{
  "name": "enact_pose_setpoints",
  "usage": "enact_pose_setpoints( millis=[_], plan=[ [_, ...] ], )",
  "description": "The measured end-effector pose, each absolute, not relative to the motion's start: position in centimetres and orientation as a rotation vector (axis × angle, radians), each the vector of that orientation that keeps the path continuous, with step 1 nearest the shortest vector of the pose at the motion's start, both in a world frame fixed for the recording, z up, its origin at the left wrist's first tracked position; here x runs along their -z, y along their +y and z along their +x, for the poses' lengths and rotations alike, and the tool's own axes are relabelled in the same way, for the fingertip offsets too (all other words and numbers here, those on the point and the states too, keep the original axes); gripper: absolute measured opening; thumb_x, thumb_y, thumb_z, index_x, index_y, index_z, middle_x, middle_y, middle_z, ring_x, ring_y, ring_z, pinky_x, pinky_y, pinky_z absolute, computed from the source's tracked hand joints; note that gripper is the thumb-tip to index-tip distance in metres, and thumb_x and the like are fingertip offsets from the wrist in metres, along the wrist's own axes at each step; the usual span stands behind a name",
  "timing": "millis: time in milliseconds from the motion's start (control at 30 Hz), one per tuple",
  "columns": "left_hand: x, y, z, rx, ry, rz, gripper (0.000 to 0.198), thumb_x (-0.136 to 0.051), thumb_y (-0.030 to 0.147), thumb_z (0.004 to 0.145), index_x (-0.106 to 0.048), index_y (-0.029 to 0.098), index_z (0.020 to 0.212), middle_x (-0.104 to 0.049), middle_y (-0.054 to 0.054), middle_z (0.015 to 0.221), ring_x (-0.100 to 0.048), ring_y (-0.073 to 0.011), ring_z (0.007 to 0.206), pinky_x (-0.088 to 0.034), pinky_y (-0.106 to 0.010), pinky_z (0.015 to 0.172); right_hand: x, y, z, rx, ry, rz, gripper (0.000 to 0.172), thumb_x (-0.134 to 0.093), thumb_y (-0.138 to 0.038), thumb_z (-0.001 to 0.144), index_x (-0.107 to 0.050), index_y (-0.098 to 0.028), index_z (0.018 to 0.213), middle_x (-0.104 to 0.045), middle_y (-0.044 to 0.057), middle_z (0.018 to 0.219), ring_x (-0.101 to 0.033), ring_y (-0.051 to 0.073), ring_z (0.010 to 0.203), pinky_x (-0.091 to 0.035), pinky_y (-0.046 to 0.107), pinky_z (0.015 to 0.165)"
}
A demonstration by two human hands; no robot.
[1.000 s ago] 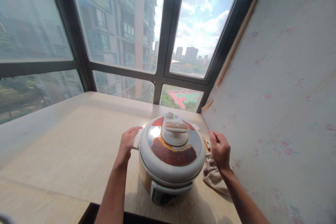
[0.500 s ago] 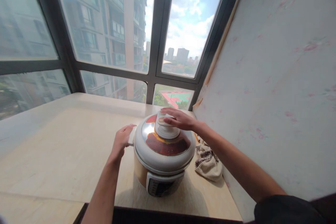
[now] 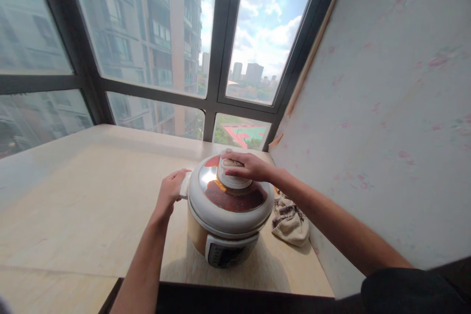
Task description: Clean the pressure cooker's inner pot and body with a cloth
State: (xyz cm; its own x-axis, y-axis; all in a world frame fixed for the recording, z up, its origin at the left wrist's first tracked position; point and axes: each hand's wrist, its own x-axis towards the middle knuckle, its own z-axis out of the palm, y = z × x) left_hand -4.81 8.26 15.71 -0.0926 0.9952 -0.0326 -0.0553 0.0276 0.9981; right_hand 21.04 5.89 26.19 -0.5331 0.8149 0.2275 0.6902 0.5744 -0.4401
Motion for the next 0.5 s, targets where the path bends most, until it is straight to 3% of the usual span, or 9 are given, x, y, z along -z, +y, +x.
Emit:
enact_pose_setpoints(
  millis=[367, 500],
  plan=[
    [-15.4, 8.2, -5.1, -1.255, 1.311, 1.207, 0.046, -0.058, 0.052, 0.068, -0.073, 0.012, 0.084, -0.043, 0.005, 0.044, -0.032, -0.0111, 0.038, -0.021, -0.025, 0.037, -25.5, 5.4, 20.6, -0.227, -2.36, -1.275, 0.046, -0.063, -0.054, 0.093, -0.07, -0.024, 0.127, -0.074, 0.006, 0.124, -0.067, 0.027, 0.112, -0.048, 0.035, 0.097],
    [-15.9, 9.5, -5.8, -1.139, 1.464, 1.523, 0.031, -0.054, 0.045, 0.075, -0.067, 0.018, 0.066, -0.052, -0.001, 0.052, -0.045, -0.0166, 0.052, -0.03, -0.027, 0.049, -25.4, 5.3, 20.4, -0.144, -2.373, -1.335, 0.046, -0.06, -0.057, 0.094, -0.071, -0.025, 0.124, -0.075, 0.006, 0.119, -0.068, 0.027, 0.108, -0.048, 0.036, 0.095]
  ],
)
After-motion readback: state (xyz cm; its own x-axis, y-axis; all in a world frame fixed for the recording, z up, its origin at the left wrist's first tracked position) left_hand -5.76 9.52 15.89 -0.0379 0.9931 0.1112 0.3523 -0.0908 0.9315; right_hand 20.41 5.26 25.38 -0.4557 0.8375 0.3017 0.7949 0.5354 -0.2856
